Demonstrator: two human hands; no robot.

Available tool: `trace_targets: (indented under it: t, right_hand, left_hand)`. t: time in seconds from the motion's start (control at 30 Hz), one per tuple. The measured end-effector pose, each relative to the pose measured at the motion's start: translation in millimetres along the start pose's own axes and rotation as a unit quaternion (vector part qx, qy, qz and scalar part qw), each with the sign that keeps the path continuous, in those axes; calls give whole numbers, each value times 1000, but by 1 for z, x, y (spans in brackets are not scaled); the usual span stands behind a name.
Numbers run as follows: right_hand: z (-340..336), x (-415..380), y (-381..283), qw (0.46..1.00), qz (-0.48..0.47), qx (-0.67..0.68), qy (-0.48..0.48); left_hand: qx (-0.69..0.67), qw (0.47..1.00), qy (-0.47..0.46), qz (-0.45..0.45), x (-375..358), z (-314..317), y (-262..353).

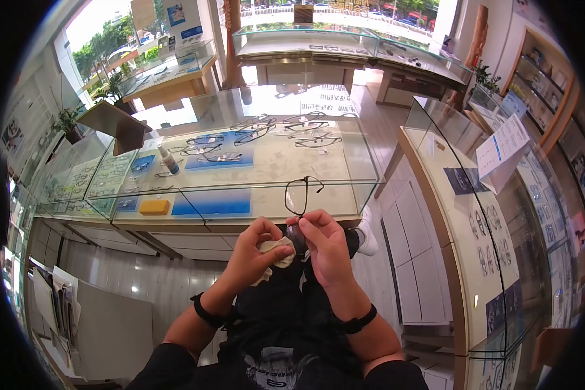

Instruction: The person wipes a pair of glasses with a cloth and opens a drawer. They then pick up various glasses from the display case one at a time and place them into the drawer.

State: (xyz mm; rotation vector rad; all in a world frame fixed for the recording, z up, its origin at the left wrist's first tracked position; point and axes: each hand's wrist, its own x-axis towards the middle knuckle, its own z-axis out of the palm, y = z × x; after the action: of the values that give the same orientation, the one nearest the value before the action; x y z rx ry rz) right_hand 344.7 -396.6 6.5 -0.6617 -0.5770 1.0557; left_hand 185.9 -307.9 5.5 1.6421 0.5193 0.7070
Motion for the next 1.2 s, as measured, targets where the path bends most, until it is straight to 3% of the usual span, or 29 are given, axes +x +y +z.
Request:
trace_targets:
  t: [0.3,0.5,0.6,0.77,0.9,0.97,1.07,1.1,1.17,1.2]
  right_hand:
    - [-1,-4,4,1000,30,1,-6]
    - [1,-1,2,1000,-12,4,9]
    - [2,-3,5,1000,-6,-8,10]
    - [-2,-5,7,999,7,-38,19]
    - [2,-3,-1,999,-10,-26,16]
    - [3,-3,-2,999,-29,-39,20]
    - [-1,-3,5,996,-10,-83,19]
    - [-2,-4,7,996,-9,-83,19]
    - [-6,-6,9,996,-4,-85,2]
    - [-5,-5,8,996,-4,-85,2]
  left_hand:
    - [-58,998,36,-14,9,-6,5]
    - [13,1000,-9,6,5,2,5]
    - [68,995,23,72,9,5,3]
    - [-2,997,67,25,15,3,9]
    - [1,998,29,-55,12,0,12]
    - [72,996,19,44,10,2,4]
    - [86,990,34,105,13,6,5]
    - [86,990,34,105,14,4,6]
    - [80,996,39,-2,16,-4,10]
    - [32,999,39,1,17,-4,12]
